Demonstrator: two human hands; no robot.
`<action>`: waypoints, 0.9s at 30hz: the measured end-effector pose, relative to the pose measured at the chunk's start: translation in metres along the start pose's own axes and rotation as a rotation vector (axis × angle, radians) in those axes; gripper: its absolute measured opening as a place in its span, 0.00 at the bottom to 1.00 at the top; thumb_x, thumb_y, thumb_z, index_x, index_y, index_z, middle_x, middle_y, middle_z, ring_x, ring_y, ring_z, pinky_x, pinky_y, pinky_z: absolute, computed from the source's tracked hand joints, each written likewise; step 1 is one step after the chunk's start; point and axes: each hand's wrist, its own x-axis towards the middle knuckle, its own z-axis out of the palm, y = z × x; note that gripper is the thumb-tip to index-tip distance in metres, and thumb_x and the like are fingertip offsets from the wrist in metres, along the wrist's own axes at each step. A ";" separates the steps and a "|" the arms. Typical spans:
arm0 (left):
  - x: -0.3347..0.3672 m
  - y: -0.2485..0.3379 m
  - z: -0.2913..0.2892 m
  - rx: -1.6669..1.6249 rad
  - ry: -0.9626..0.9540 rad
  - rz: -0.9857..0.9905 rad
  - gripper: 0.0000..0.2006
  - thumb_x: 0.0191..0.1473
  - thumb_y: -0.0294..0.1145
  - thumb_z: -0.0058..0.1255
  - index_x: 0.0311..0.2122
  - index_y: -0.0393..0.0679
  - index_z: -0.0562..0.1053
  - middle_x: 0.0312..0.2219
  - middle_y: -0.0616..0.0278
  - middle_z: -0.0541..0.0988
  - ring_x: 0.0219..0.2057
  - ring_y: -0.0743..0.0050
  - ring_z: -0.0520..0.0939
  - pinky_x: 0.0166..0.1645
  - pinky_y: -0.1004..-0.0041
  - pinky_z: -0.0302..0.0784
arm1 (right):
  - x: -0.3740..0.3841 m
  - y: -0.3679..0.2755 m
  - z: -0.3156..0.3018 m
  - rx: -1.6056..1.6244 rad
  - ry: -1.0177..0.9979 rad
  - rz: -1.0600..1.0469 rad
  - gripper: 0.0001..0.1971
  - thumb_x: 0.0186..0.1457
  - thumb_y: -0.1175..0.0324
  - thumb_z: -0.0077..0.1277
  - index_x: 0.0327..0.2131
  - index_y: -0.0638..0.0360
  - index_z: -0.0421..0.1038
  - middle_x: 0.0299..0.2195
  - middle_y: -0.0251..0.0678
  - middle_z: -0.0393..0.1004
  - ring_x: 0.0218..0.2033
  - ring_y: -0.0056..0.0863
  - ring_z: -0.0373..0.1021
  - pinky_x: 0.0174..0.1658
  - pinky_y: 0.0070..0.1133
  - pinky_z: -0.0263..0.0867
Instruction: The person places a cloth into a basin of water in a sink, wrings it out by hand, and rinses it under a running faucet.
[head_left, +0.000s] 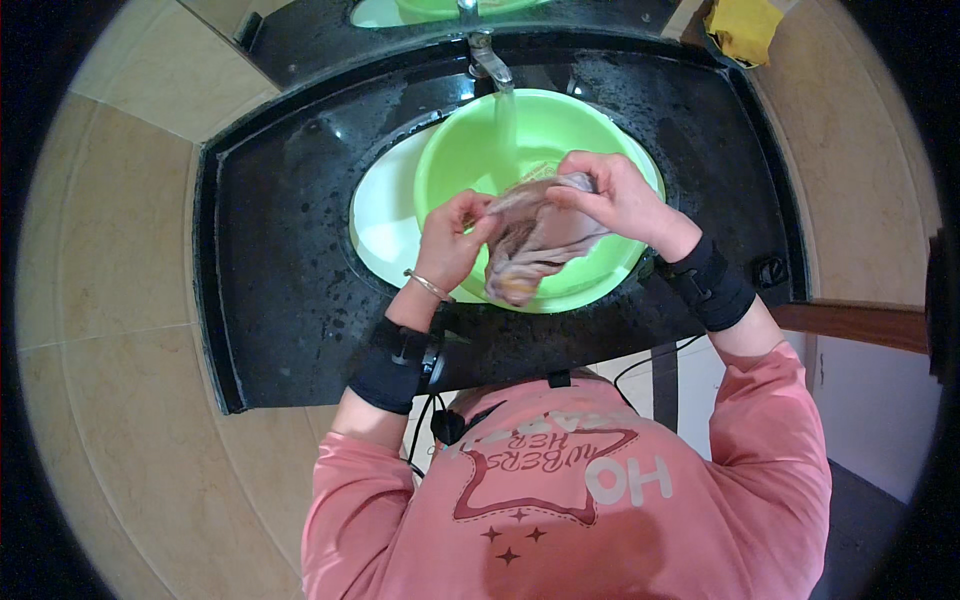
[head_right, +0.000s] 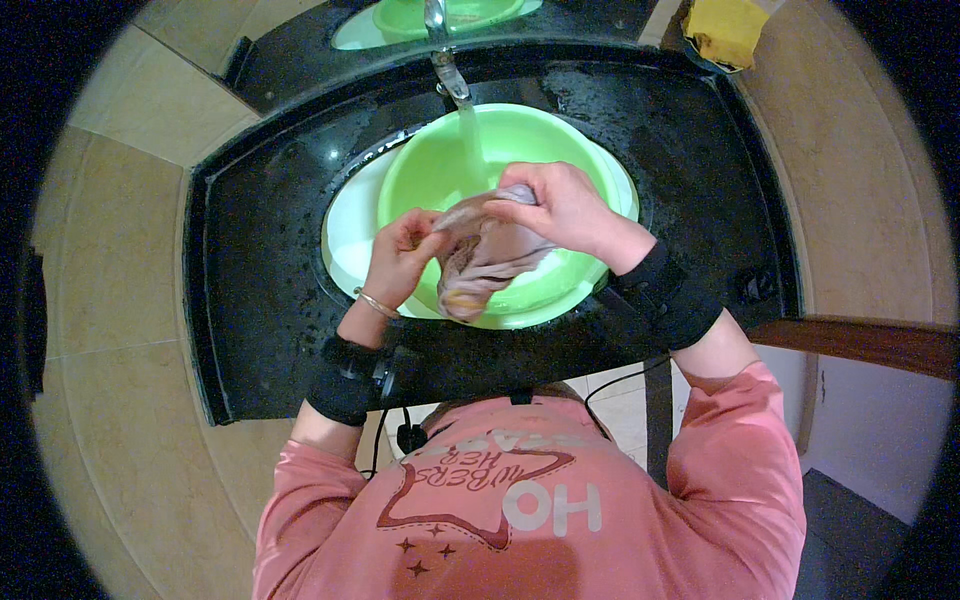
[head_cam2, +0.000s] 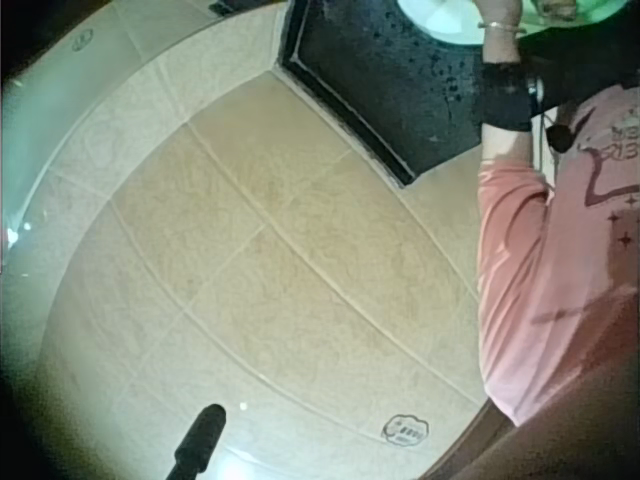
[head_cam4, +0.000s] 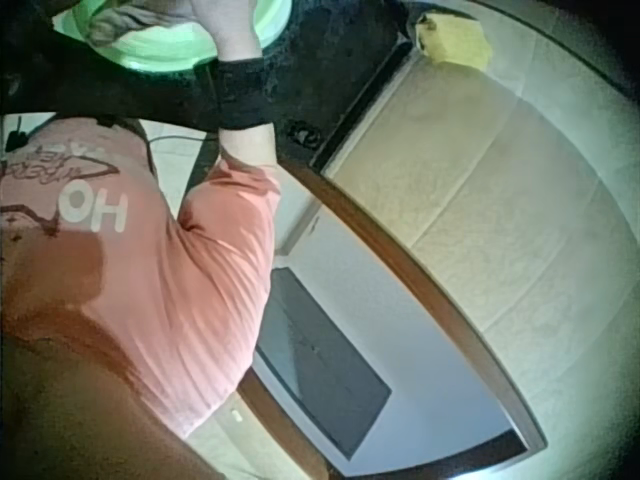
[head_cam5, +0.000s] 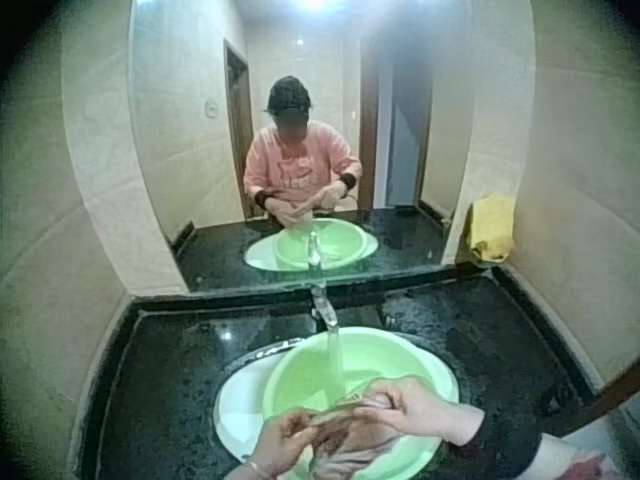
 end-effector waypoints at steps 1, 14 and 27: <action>-0.002 0.006 -0.002 0.025 0.067 0.010 0.04 0.49 0.21 0.47 0.33 0.35 0.68 0.33 0.58 0.75 0.34 0.81 0.74 0.40 0.80 0.71 | -0.002 0.006 -0.003 -0.031 0.034 0.022 0.16 0.44 0.55 0.55 0.28 0.59 0.71 0.20 0.41 0.71 0.21 0.37 0.68 0.27 0.26 0.62; -0.006 0.034 -0.017 0.488 0.142 0.234 0.08 0.48 0.28 0.52 0.29 0.38 0.67 0.20 0.59 0.72 0.26 0.71 0.75 0.30 0.75 0.70 | -0.014 0.011 -0.037 -0.542 0.037 0.054 0.06 0.44 0.70 0.52 0.26 0.61 0.70 0.19 0.43 0.68 0.21 0.37 0.69 0.24 0.27 0.62; -0.012 0.030 -0.018 0.569 -0.058 0.071 0.07 0.45 0.29 0.48 0.31 0.40 0.71 0.19 0.56 0.75 0.23 0.53 0.76 0.31 0.66 0.71 | -0.019 0.006 -0.050 -0.500 0.143 0.121 0.07 0.41 0.69 0.53 0.24 0.61 0.68 0.19 0.41 0.72 0.23 0.26 0.72 0.24 0.19 0.63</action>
